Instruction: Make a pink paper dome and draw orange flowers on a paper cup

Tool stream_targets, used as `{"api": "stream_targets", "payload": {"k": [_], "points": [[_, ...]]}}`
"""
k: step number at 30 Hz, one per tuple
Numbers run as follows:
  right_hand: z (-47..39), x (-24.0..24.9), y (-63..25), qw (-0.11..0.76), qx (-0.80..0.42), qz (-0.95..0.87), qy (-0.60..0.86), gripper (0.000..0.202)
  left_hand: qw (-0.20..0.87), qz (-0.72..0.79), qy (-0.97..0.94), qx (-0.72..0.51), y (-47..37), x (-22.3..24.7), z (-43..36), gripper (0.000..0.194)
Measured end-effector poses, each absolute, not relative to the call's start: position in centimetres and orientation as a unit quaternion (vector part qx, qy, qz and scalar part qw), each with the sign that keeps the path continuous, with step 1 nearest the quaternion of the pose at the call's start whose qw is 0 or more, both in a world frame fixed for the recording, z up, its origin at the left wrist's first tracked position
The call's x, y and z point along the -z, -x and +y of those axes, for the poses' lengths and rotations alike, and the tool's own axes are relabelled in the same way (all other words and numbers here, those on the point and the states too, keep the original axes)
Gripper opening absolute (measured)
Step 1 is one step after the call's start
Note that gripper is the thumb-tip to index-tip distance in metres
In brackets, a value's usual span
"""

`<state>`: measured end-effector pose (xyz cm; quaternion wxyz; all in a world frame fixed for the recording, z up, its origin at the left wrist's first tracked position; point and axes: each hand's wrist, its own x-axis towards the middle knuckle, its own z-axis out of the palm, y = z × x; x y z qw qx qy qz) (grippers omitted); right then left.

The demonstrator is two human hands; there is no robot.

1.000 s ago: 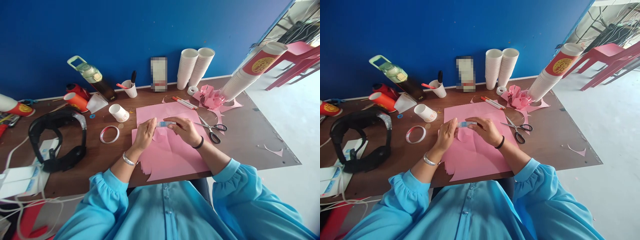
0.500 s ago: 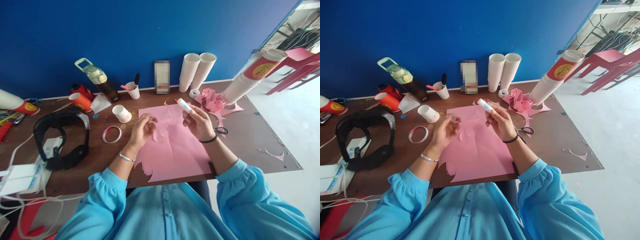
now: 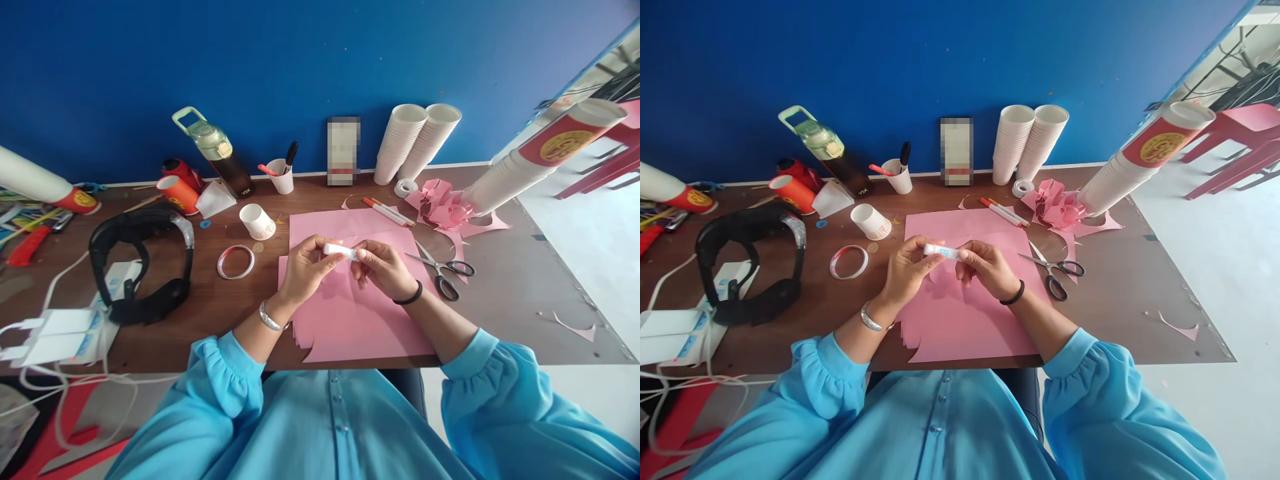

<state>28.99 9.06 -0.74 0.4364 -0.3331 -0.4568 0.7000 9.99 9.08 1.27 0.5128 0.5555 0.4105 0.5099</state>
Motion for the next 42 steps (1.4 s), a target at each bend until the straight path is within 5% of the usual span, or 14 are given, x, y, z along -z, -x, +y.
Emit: {"api": "stream_targets", "payload": {"k": [10,20,35,42], "points": [[8.88,1.13,-29.17,0.368,-0.732,-0.467,0.333,0.055,0.500,0.383,-0.604,-0.488,-9.74,-1.93,8.74,0.029],[9.11,0.89,-29.10,0.456,-0.689,-0.461,0.323,0.043,0.481,0.400,-0.590,-0.510,-9.70,-1.29,9.03,0.030],[9.07,1.24,-29.31,0.379,-0.739,-0.451,0.327,0.053,0.496,0.368,-0.602,-0.506,-9.65,-1.86,8.90,0.030],[9.07,1.06,-29.10,0.415,-0.725,-0.454,0.310,0.050,0.497,0.379,-0.589,-0.513,-9.57,-1.10,9.04,0.029]]}}
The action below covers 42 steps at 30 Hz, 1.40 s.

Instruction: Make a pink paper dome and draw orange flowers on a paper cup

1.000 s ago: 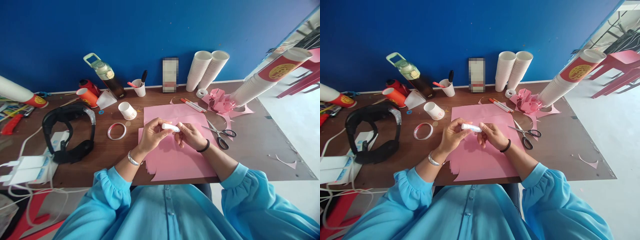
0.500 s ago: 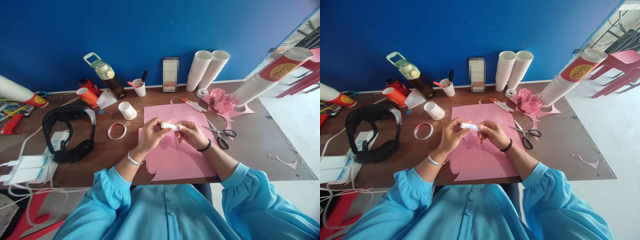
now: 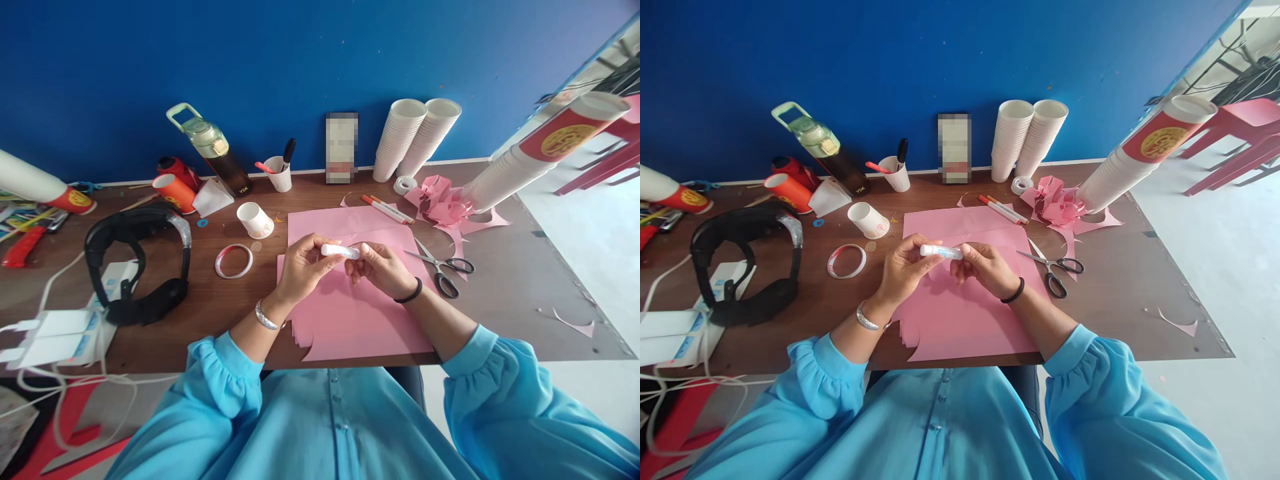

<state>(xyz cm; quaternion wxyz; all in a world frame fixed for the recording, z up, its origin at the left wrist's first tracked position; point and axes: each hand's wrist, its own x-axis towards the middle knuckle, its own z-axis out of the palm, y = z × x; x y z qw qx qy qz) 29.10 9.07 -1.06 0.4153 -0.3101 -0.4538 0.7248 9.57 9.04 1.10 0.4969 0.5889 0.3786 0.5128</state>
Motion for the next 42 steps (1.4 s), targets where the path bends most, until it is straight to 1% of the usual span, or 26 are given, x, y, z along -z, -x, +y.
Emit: {"api": "stream_targets", "payload": {"k": [3,6,9,10,12,13,15,19,21,23,28,35,42], "points": [[9.0,0.8,-28.9,0.430,-0.736,-0.426,0.303,0.042,0.516,0.379,-0.579,-0.504,-9.7,-1.0,9.0,0.031],[9.2,0.5,-29.0,0.478,-0.718,-0.395,0.316,0.036,0.520,0.384,-0.608,-0.461,-9.4,-1.2,9.3,0.038],[9.5,0.3,-29.5,0.544,-0.662,-0.395,0.332,0.034,0.453,0.412,-0.681,-0.402,-8.3,-1.4,10.2,0.054],[9.5,0.2,-29.8,0.562,-0.635,-0.407,0.339,0.033,0.408,0.431,-0.708,-0.384,-7.7,-1.4,10.5,0.049],[9.6,0.1,-30.2,0.580,-0.569,-0.455,0.364,0.033,0.318,0.474,-0.752,-0.332,-6.8,-1.2,11.2,0.027],[9.6,0.0,-30.3,0.575,-0.534,-0.490,0.380,0.032,0.287,0.497,-0.762,-0.299,-6.5,-1.0,11.4,0.022],[9.3,0.0,-30.3,0.542,-0.460,-0.570,0.412,0.030,0.251,0.533,-0.772,-0.238,-6.2,-0.5,11.7,0.023],[8.7,0.2,-29.5,0.446,-0.310,-0.713,0.442,0.022,0.239,0.542,-0.787,-0.174,-6.6,0.1,11.4,0.029],[8.6,0.6,-29.1,0.409,-0.267,-0.755,0.437,0.018,0.241,0.543,-0.789,-0.158,-7.0,0.3,11.3,0.027],[8.6,1.0,-28.9,0.390,-0.247,-0.779,0.425,0.017,0.239,0.549,-0.788,-0.141,-7.2,0.4,11.2,0.024],[8.9,1.7,-28.5,0.382,-0.220,-0.804,0.399,0.016,0.227,0.554,-0.790,-0.131,-7.1,0.8,11.3,0.021],[9.2,1.9,-28.0,0.364,-0.206,-0.819,0.393,0.024,0.237,0.545,-0.792,-0.142,-7.1,1.1,11.4,0.020],[9.3,1.7,-27.9,0.334,-0.199,-0.834,0.390,0.018,0.256,0.544,-0.786,-0.145,-7.0,1.0,11.5,0.022]]}}
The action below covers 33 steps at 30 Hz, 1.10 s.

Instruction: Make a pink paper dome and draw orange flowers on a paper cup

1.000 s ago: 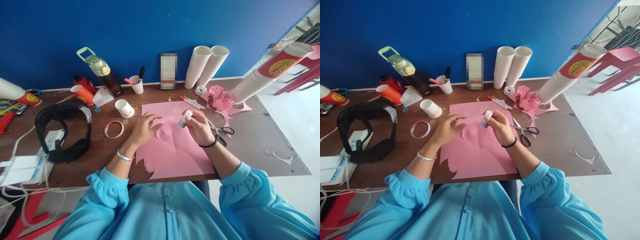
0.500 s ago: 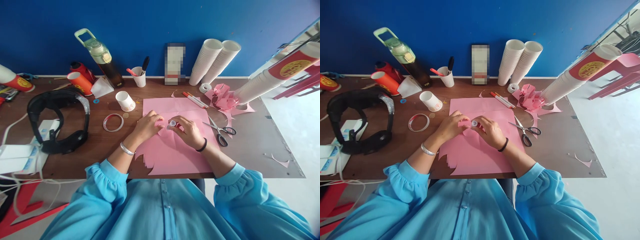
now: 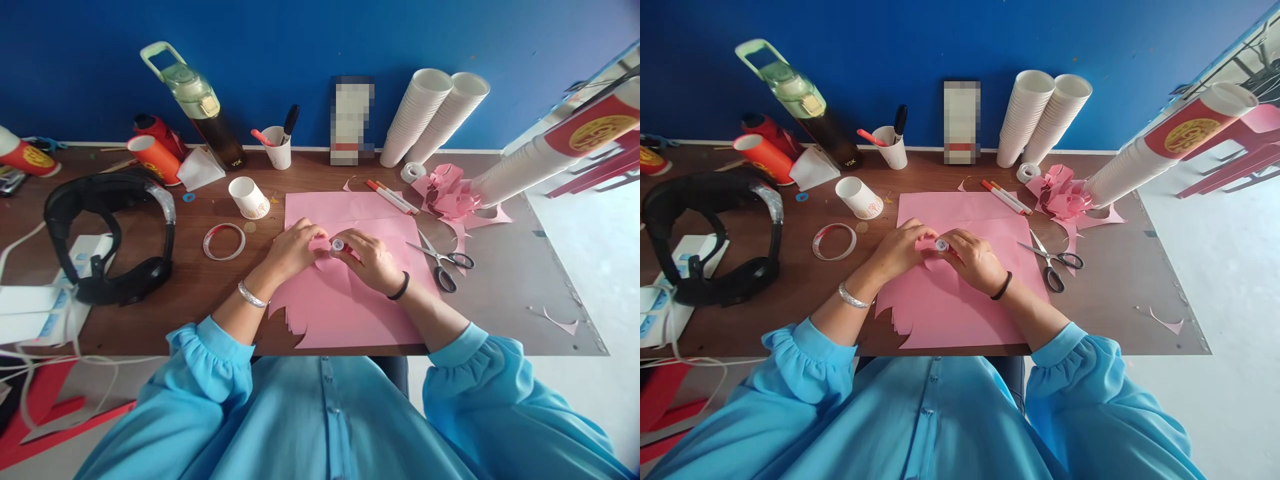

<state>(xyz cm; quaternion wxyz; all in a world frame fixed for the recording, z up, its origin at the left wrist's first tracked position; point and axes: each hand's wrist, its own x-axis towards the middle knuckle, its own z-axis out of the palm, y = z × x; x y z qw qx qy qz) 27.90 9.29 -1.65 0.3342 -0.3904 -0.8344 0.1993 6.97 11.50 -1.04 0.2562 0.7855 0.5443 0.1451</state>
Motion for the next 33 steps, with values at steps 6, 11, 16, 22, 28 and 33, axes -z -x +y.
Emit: {"api": "stream_targets", "payload": {"k": [6,11,16,22,28,33], "points": [[9.3,1.1,-28.0,0.319,-0.192,-0.847,0.379,0.017,0.256,0.549,-0.783,-0.139,-7.0,1.0,11.6,0.023],[9.3,0.8,-28.2,0.319,-0.186,-0.851,0.373,0.015,0.260,0.551,-0.782,-0.133,-7.1,0.8,11.5,0.023],[9.3,0.6,-28.4,0.314,-0.174,-0.854,0.376,0.014,0.258,0.550,-0.783,-0.132,-7.0,1.0,11.6,0.023],[9.2,0.4,-29.1,0.305,-0.166,-0.855,0.385,0.011,0.259,0.545,-0.785,-0.139,-6.9,1.2,11.7,0.021],[9.2,0.2,-29.6,0.296,-0.170,-0.855,0.391,0.012,0.261,0.540,-0.788,-0.140,-6.8,1.3,11.8,0.019],[9.2,0.2,-29.9,0.296,-0.167,-0.852,0.398,0.012,0.262,0.542,-0.787,-0.134,-6.9,1.1,11.8,0.021]]}}
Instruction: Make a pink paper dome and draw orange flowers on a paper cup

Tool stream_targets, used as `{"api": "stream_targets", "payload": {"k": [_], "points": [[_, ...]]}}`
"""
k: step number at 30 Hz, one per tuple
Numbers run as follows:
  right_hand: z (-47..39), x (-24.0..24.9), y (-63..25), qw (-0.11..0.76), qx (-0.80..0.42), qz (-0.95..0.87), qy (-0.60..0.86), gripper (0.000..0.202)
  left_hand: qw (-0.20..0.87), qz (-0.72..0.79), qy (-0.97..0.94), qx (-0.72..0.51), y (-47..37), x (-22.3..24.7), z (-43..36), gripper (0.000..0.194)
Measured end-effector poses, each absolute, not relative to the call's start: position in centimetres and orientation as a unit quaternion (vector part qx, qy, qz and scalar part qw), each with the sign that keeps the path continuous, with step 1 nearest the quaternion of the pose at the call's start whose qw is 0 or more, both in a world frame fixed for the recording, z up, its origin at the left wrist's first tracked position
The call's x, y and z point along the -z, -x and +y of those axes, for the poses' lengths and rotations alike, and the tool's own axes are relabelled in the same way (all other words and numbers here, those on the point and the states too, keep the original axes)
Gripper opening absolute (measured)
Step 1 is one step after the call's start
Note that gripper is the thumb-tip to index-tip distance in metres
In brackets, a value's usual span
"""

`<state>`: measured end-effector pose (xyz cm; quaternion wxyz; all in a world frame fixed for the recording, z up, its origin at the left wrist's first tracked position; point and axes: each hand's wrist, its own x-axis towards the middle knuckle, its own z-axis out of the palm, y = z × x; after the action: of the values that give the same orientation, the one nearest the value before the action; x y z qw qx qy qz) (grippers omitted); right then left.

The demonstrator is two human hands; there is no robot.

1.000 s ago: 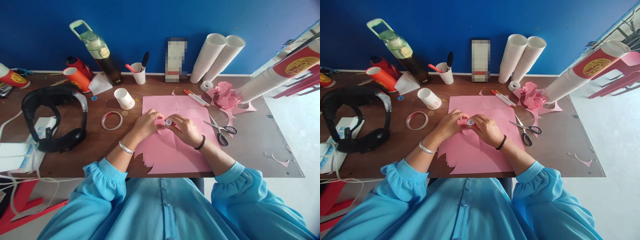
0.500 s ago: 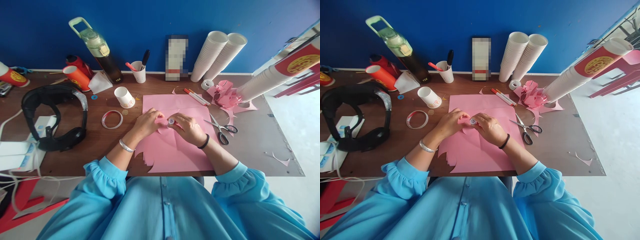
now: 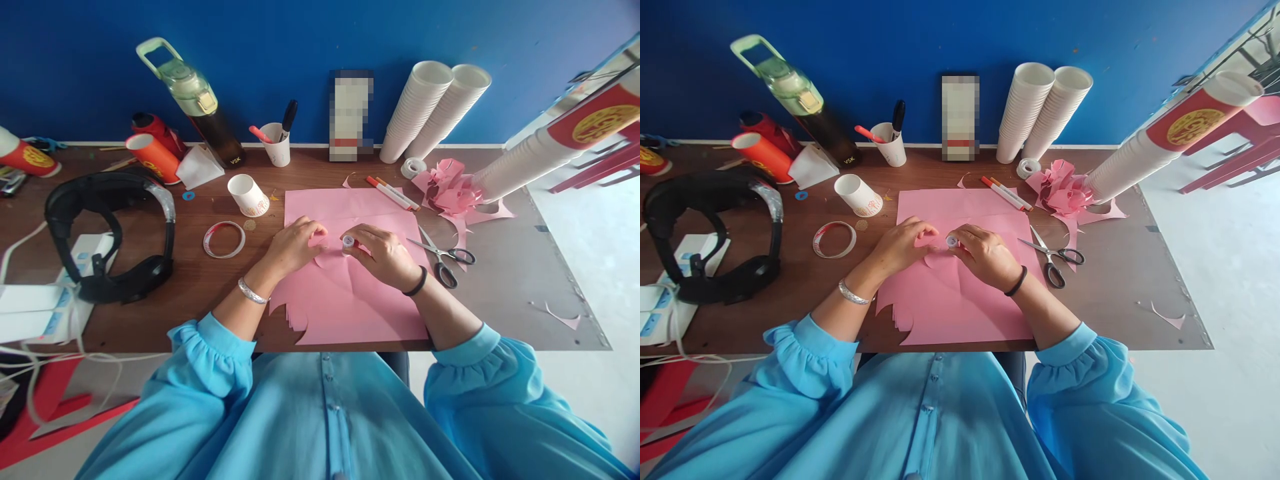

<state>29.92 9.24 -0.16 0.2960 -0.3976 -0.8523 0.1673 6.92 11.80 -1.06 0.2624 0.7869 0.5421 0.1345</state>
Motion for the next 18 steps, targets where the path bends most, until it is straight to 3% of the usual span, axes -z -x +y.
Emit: {"api": "stream_targets", "payload": {"k": [6,18], "points": [[8.9,-0.6,-30.0,0.396,-0.151,-0.804,0.417,0.013,0.264,0.560,-0.778,-0.107,-7.2,0.7,11.8,0.024],[9.7,1.1,-28.3,0.330,-0.192,-0.843,0.378,0.018,0.264,0.547,-0.782,-0.137,-7.0,0.9,11.7,0.024]]}}
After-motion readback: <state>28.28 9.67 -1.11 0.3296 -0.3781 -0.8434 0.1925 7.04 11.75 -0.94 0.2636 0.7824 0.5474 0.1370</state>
